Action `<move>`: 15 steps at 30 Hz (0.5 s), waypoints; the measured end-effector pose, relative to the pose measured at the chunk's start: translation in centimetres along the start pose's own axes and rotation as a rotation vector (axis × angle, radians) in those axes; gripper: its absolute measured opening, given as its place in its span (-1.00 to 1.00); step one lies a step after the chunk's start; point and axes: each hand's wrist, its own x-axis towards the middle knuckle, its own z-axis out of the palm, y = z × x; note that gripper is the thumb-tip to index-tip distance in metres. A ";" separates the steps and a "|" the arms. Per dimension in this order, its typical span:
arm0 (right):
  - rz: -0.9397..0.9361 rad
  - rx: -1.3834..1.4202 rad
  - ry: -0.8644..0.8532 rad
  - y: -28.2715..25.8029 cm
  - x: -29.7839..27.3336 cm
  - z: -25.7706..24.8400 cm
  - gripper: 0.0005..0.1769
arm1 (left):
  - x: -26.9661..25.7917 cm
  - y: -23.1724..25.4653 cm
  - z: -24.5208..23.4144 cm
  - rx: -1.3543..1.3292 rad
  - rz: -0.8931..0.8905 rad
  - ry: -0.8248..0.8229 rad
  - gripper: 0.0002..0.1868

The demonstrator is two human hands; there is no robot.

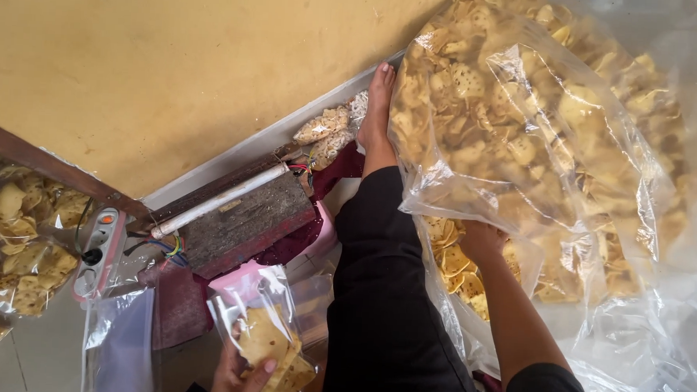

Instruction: Manually filling small plastic bags with fried snacks and sealing them using a heat sealer.

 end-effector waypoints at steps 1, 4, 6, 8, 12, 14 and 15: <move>0.002 0.000 0.001 0.1 0.1 0.2 -0.31 | 0.3 0.0 0.6 0.000 0.000 -0.002 0.07; -0.051 -0.076 0.014 0.4 -0.8 0.5 -0.21 | 0.2 0.7 1.8 -0.047 0.034 -0.065 0.03; -0.060 -0.083 -0.013 0.6 -1.7 -0.4 -0.48 | 0.1 2.0 2.6 -0.005 -0.083 -0.035 0.04; -0.060 -0.050 -0.029 1.0 -3.0 -0.7 -0.47 | 0.1 1.6 2.0 -0.029 -0.058 -0.032 0.01; -0.053 0.095 0.031 1.6 -6.4 -0.4 -0.47 | -0.4 3.4 1.3 0.074 -0.031 0.031 -0.08; -0.042 0.203 0.052 1.4 -8.8 -1.2 -0.51 | -0.7 3.5 1.0 0.029 -0.039 0.064 -0.06; -0.030 0.312 0.074 1.2 -10.1 -1.6 -0.54 | -0.9 3.6 0.8 -0.016 -0.047 0.097 -0.03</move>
